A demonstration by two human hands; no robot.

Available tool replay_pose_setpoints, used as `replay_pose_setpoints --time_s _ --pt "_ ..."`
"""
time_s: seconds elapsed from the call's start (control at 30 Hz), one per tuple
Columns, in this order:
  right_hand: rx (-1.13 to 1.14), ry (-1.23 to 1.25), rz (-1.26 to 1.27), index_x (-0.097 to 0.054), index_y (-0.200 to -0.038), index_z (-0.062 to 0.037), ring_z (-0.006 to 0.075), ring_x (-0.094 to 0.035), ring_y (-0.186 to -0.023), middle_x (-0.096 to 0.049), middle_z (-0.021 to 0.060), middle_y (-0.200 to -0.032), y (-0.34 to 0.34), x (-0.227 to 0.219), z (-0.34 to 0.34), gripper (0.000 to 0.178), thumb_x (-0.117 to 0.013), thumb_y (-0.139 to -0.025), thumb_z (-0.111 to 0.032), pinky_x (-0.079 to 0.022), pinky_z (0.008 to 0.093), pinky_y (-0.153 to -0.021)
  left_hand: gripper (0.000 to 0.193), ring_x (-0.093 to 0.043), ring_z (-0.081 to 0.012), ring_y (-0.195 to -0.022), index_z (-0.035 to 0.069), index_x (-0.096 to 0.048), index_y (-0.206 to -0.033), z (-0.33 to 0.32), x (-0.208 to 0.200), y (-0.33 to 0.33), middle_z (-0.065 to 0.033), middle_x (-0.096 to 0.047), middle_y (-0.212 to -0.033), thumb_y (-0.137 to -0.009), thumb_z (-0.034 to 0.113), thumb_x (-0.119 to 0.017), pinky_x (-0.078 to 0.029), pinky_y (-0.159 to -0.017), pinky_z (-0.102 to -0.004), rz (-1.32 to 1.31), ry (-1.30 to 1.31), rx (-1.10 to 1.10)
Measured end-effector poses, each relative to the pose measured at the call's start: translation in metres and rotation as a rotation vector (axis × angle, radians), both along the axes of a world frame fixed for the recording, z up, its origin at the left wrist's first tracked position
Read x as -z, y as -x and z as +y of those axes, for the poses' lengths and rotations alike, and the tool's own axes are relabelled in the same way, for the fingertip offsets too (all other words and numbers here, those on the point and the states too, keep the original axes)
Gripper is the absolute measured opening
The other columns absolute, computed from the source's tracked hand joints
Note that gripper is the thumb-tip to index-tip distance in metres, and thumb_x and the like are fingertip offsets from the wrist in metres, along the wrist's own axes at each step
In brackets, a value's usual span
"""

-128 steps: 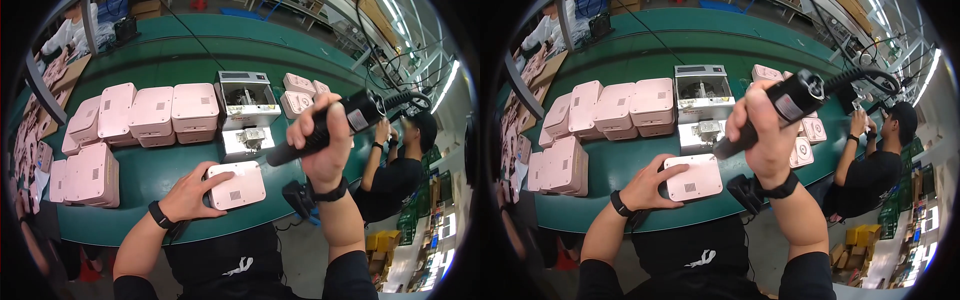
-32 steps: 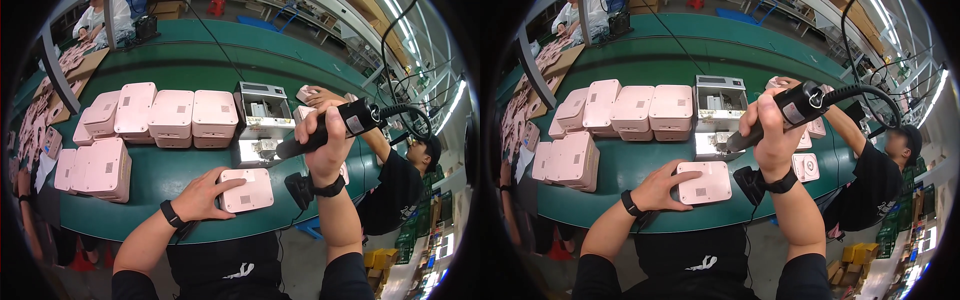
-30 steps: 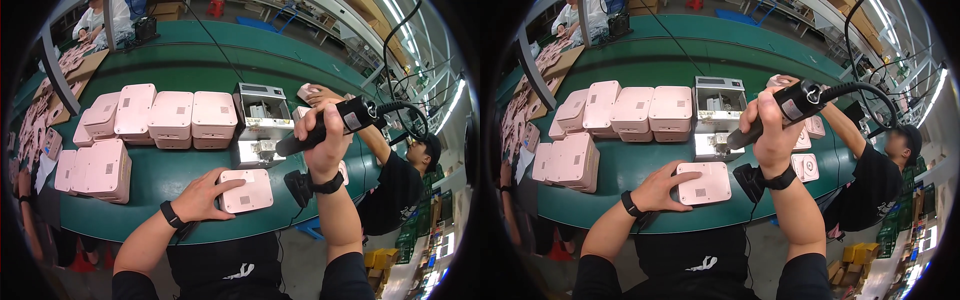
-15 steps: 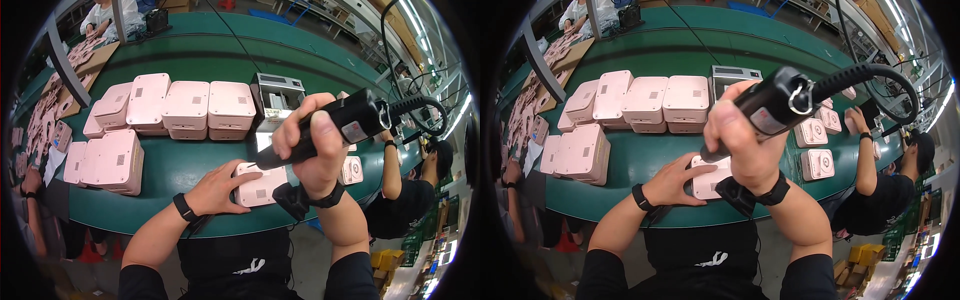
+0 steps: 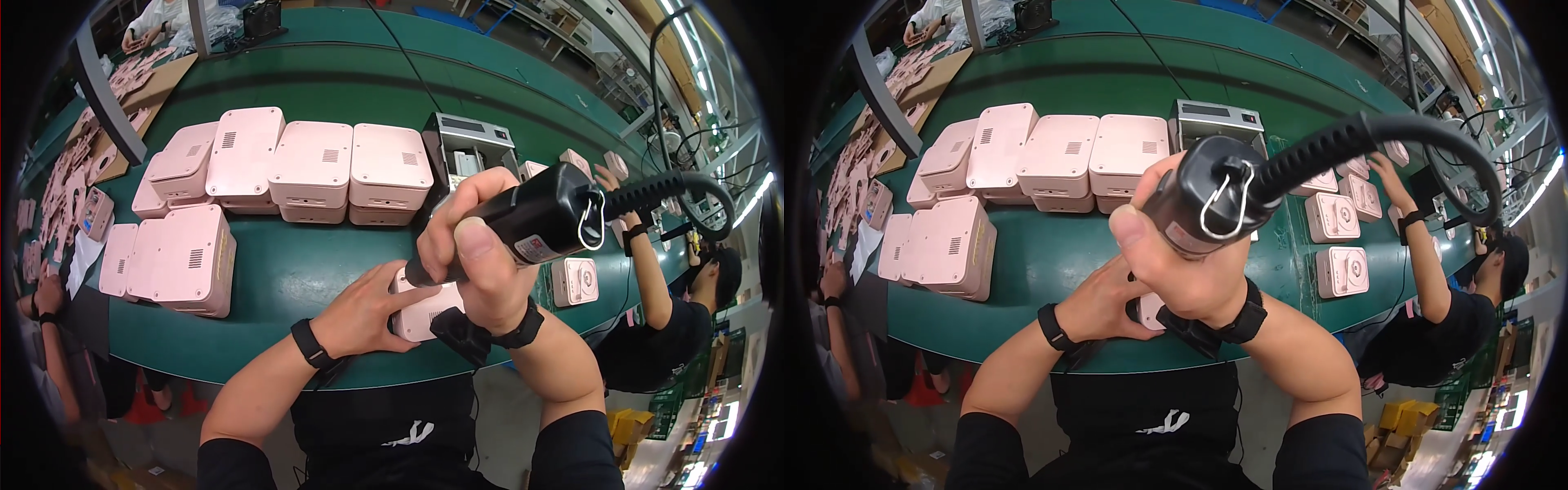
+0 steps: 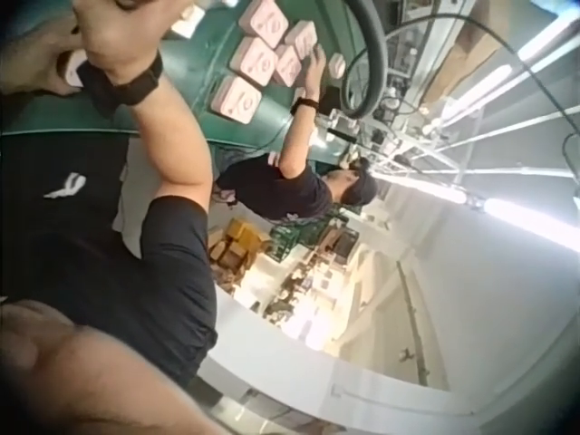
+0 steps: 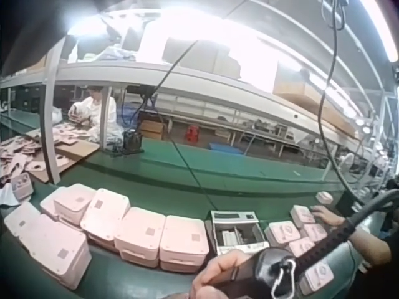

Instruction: The person picks up a pink device, places it on the table, and drives screws into the back using a power screwdriver. They then flip the device over, press the front panel, and set it aside before repeating the process.

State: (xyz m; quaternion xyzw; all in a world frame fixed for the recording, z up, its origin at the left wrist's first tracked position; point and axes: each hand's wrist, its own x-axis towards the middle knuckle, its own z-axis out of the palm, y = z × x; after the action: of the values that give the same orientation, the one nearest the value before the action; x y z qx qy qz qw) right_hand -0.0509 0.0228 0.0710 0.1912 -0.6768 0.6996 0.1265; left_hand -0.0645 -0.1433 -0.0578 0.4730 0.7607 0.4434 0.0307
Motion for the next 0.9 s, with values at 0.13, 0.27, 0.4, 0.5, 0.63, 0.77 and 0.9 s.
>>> replay_pose_setpoints --time_s 0.13,0.27,0.4,0.5,0.63,0.77,0.9 --pt "0.027 0.033 -0.025 -0.045 -0.105 -0.0065 0.0164 -0.05 -0.057 -0.054 0.0079 -0.072 0.0 -0.002 0.002 0.033 -0.067 -0.096 -0.029 -0.046 0.0333 -0.057 0.083 -0.055 -0.0392 -0.122 0.028 -0.059 -0.143 0.001 -0.004 0.0 -0.0171 -0.052 -0.132 -0.066 0.028 -0.09 -0.048 -0.104 -0.0462 0.0 -0.002 0.003" --pt "-0.011 0.085 -0.118 -0.046 -0.105 -0.0061 0.0165 -0.05 -0.057 -0.054 0.0077 -0.071 0.002 -0.012 0.008 0.028 -0.062 -0.098 -0.028 -0.046 0.033 -0.055 0.083 -0.055 -0.0378 -0.122 0.027 -0.059 -0.143 0.001 -0.009 -0.001 -0.0161 -0.053 -0.132 -0.066 0.028 -0.089 -0.048 -0.104 -0.0459 0.012 0.026 0.004" --pt "0.079 0.26 -0.014 -0.049 -0.106 -0.0055 0.0168 -0.051 -0.055 -0.054 0.0072 -0.07 0.001 -0.023 0.028 0.023 -0.056 -0.1 -0.027 -0.046 0.0333 -0.055 0.081 -0.056 -0.0366 -0.122 0.026 -0.06 -0.142 -0.001 -0.011 -0.002 -0.0153 -0.053 -0.134 -0.066 0.03 -0.089 -0.049 -0.104 -0.0454 0.011 0.065 -0.028" --pt "0.31 0.195 0.065 -0.052 -0.104 -0.0051 0.0172 -0.051 -0.054 -0.053 0.0065 -0.069 -0.004 -0.037 0.051 0.023 -0.052 -0.102 -0.028 -0.046 0.0342 -0.055 0.081 -0.057 -0.0363 -0.123 0.026 -0.062 -0.141 0.0 -0.011 -0.001 -0.0154 -0.054 -0.136 -0.065 0.032 -0.091 -0.05 -0.104 -0.0447 0.009 0.079 -0.016" --pt "0.386 0.108 0.108 -0.053 -0.102 -0.0053 0.017 -0.051 -0.053 -0.053 0.0063 -0.069 0.008 -0.033 0.07 0.024 -0.052 -0.102 -0.029 -0.046 0.0348 -0.055 0.081 -0.057 -0.0358 -0.123 0.027 -0.062 -0.141 0.001 -0.012 -0.002 -0.0145 -0.054 -0.136 -0.065 0.031 -0.091 -0.049 -0.105 -0.0446 0.009 0.086 -0.018" --pt "0.401 0.085 0.053 -0.053 -0.1 -0.0058 0.0168 -0.051 -0.053 -0.053 0.0062 -0.069 0.015 -0.029 0.08 0.025 -0.052 -0.102 -0.03 -0.046 0.0351 -0.055 0.08 -0.057 -0.0359 -0.124 0.026 -0.062 -0.14 0.002 -0.014 -0.002 -0.0143 -0.053 -0.137 -0.065 0.03 -0.091 -0.049 -0.105 -0.0447 -0.005 0.086 -0.009" --pt "0.34 0.111 -0.042 -0.052 -0.101 -0.0062 0.0161 -0.049 -0.052 -0.052 0.0056 -0.069 -0.008 -0.031 0.08 0.026 -0.051 -0.103 -0.033 -0.045 0.0344 -0.055 0.082 -0.056 -0.0364 -0.124 0.026 -0.062 -0.14 0.001 -0.008 -0.003 -0.0149 -0.053 -0.137 -0.064 0.029 -0.092 -0.049 -0.105 -0.0445 -0.011 0.068 -0.012"
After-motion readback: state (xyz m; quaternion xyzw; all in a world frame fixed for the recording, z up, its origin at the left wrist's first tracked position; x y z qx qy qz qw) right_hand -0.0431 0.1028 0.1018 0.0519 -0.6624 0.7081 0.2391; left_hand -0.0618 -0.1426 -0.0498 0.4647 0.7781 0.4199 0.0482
